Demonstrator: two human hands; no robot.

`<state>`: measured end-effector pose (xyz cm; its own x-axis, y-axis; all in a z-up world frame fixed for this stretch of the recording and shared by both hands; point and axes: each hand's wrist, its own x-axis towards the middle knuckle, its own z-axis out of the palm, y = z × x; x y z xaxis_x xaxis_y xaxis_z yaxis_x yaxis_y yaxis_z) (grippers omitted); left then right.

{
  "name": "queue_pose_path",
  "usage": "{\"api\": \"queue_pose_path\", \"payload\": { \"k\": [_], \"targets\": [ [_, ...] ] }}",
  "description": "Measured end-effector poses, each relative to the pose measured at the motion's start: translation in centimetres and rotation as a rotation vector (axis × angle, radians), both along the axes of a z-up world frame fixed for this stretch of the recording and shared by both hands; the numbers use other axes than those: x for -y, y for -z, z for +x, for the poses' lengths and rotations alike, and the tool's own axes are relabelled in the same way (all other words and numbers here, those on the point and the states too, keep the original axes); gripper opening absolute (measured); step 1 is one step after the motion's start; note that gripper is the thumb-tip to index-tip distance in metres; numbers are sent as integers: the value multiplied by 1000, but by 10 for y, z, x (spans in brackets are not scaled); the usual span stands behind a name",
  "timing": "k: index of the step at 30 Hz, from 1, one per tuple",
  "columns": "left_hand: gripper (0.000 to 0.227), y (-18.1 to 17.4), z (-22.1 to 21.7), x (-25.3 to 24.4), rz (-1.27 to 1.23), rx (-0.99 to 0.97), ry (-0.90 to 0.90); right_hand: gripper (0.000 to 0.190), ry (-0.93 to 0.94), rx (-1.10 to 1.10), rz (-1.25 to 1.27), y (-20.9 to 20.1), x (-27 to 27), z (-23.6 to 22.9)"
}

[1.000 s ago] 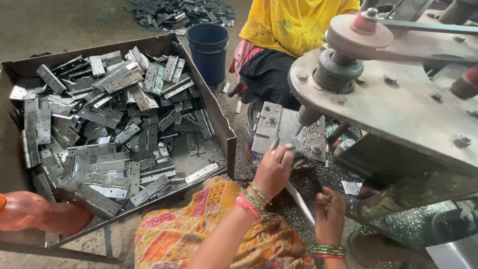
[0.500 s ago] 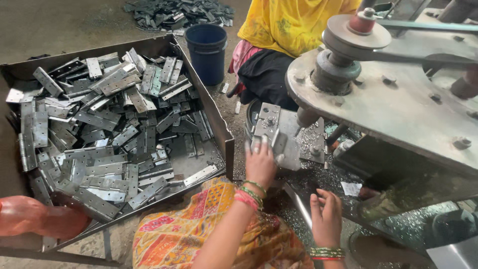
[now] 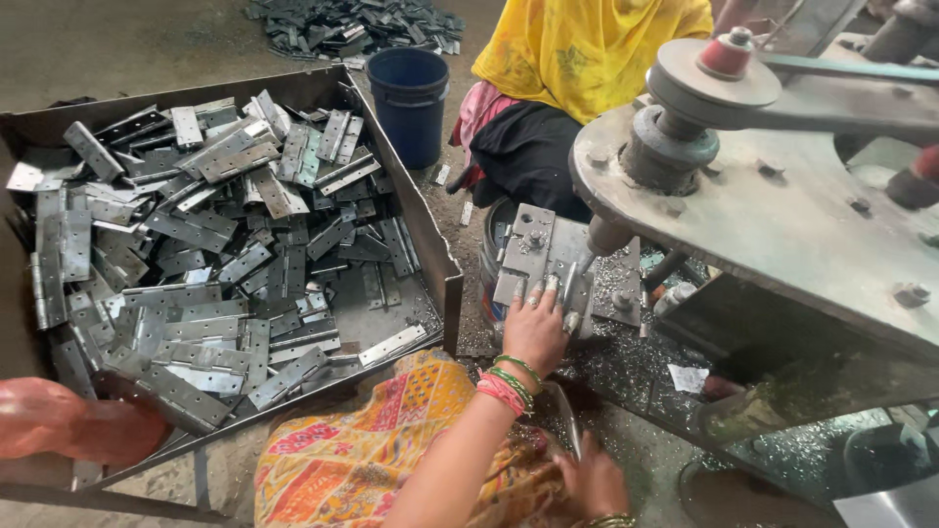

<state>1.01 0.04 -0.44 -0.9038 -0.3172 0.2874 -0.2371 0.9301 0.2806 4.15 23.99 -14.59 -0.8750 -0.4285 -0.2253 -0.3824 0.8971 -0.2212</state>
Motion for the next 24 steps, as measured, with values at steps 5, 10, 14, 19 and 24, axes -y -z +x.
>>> {"api": "queue_pose_path", "payload": {
  "k": [5, 10, 14, 19, 24],
  "targets": [
    [40, 8, -6, 2, -68, -88, 24, 67, -80, 155, 22, -16, 1, -56],
    [35, 20, -42, 6, -38, -68, -61, 64, -97, 50, 8, -15, -4, -55],
    [35, 20, -42, 6, -69, -56, -71, 66, 38, 17, -116, 29, -10, -4],
    [38, 19, -17, -3, -117, -2, -34, 68, -1, 223, 27, 17, -4, -36],
    [35, 8, -40, 0, -33, -16, -47, 58, -166, 69, 6, -46, 3, -62]
  ]
}}
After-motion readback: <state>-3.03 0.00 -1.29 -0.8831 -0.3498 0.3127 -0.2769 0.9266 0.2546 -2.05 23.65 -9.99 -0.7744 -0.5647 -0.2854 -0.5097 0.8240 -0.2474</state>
